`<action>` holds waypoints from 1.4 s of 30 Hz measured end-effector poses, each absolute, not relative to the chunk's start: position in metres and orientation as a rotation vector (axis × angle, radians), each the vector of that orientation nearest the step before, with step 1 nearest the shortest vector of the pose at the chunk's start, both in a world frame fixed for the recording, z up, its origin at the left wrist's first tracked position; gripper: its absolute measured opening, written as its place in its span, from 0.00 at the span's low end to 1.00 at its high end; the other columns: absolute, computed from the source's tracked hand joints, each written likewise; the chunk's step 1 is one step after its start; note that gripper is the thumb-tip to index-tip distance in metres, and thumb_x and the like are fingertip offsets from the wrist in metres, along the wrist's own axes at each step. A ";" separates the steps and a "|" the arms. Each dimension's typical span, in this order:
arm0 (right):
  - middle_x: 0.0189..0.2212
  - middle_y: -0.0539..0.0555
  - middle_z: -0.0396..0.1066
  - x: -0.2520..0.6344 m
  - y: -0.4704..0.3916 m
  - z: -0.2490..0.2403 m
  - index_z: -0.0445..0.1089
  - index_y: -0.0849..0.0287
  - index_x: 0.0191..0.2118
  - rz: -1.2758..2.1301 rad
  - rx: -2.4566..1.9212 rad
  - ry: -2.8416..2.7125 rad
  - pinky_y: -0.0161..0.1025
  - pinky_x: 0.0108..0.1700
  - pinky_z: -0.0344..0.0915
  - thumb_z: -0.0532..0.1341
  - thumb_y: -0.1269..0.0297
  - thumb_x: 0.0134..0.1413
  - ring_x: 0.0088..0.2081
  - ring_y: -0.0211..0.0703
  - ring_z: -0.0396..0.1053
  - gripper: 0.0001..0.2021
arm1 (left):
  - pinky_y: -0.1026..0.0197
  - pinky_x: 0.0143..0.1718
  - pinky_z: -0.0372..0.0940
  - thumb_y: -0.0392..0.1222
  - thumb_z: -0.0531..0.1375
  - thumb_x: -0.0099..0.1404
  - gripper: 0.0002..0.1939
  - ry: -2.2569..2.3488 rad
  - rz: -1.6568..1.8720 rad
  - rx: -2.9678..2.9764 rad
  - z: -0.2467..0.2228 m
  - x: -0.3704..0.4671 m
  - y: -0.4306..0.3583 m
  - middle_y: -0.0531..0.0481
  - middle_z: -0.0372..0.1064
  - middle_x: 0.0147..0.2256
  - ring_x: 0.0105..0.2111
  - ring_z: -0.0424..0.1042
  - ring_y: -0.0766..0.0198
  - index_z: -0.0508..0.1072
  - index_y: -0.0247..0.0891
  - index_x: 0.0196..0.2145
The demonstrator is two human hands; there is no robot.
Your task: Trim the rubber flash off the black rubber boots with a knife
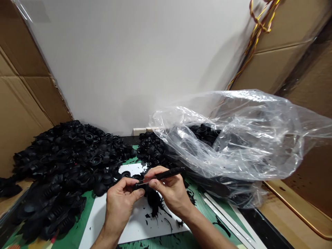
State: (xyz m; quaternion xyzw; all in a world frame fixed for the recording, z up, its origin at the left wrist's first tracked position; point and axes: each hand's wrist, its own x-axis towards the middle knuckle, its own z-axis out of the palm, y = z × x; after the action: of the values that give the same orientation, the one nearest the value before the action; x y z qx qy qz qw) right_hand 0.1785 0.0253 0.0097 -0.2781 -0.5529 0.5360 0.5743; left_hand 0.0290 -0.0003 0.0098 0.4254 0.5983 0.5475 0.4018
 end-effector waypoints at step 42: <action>0.21 0.48 0.60 0.179 0.028 0.012 0.66 0.62 0.26 1.421 -0.886 -1.553 0.33 0.27 0.53 0.59 0.56 0.52 0.25 0.35 0.55 0.13 | 0.66 0.30 0.67 0.34 0.71 0.35 0.13 1.312 1.493 0.930 0.012 0.032 0.001 0.51 0.76 0.24 0.26 0.72 0.64 0.77 0.37 0.24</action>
State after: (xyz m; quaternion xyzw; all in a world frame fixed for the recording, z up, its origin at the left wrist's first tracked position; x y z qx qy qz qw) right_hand 0.1787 0.0282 0.0116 -0.3527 -0.6184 0.5659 0.4159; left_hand 0.0321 0.0012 0.0121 0.3770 0.5322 0.6055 0.4561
